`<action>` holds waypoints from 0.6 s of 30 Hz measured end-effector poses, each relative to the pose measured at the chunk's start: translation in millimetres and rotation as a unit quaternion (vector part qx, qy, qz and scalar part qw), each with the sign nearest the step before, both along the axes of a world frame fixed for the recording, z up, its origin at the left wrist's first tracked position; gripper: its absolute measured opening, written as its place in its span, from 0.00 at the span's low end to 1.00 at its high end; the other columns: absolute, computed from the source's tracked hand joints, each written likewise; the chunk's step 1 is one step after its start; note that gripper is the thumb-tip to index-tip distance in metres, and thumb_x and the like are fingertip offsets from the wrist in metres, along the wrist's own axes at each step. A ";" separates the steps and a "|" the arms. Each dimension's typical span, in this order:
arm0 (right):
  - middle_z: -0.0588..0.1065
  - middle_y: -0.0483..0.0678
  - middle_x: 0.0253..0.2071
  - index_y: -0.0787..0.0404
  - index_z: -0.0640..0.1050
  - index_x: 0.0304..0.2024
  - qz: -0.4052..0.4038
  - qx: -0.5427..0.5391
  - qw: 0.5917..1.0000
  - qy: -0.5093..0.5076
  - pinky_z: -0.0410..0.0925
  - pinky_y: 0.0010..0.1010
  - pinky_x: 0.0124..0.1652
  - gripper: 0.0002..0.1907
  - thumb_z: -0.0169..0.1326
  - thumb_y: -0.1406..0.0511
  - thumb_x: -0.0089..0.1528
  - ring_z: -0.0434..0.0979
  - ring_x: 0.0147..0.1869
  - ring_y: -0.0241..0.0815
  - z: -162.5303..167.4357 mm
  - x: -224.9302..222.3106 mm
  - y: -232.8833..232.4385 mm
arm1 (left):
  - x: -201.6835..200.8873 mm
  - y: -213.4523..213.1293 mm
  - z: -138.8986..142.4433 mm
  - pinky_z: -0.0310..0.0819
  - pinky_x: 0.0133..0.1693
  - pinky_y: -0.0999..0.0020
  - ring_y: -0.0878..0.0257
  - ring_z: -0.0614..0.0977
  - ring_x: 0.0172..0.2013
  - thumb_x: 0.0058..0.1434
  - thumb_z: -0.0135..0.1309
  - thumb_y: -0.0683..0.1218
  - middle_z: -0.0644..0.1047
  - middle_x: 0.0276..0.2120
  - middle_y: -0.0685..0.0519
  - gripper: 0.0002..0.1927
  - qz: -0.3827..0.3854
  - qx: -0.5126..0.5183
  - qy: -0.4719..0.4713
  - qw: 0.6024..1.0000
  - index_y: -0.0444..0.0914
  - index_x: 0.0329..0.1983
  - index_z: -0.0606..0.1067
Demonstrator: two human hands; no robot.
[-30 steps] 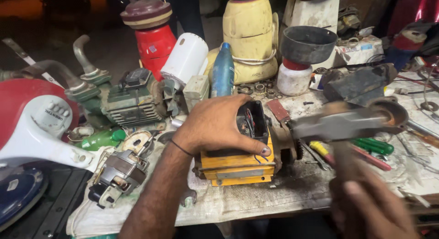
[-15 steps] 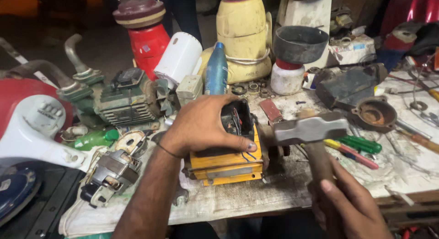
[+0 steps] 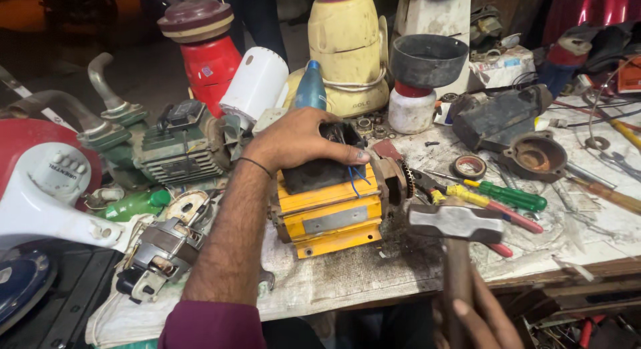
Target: The person assembles a small electric motor by hand, using a wrench and hammer to secure components. They attach a black plastic cover and a grey cylindrical housing to the yellow motor body, then tighten fasteners and align parts on a cluttered workbench.
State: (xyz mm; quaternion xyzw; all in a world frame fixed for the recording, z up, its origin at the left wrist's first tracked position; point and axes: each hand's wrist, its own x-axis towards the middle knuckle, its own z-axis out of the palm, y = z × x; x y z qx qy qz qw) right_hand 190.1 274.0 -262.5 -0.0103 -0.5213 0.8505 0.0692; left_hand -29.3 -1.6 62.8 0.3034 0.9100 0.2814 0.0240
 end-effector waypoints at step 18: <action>0.74 0.55 0.56 0.54 0.57 0.79 -0.082 -0.139 0.987 0.008 0.74 0.43 0.42 0.39 0.56 0.57 0.68 0.80 0.47 0.51 -3.8 -16.5 26.4 | -15.9 -1.2 -7.0 0.79 0.43 0.64 0.57 0.87 0.39 0.39 0.64 0.72 0.86 0.40 0.47 0.42 -0.001 -0.004 -0.004 1.000 0.38 0.48 0.83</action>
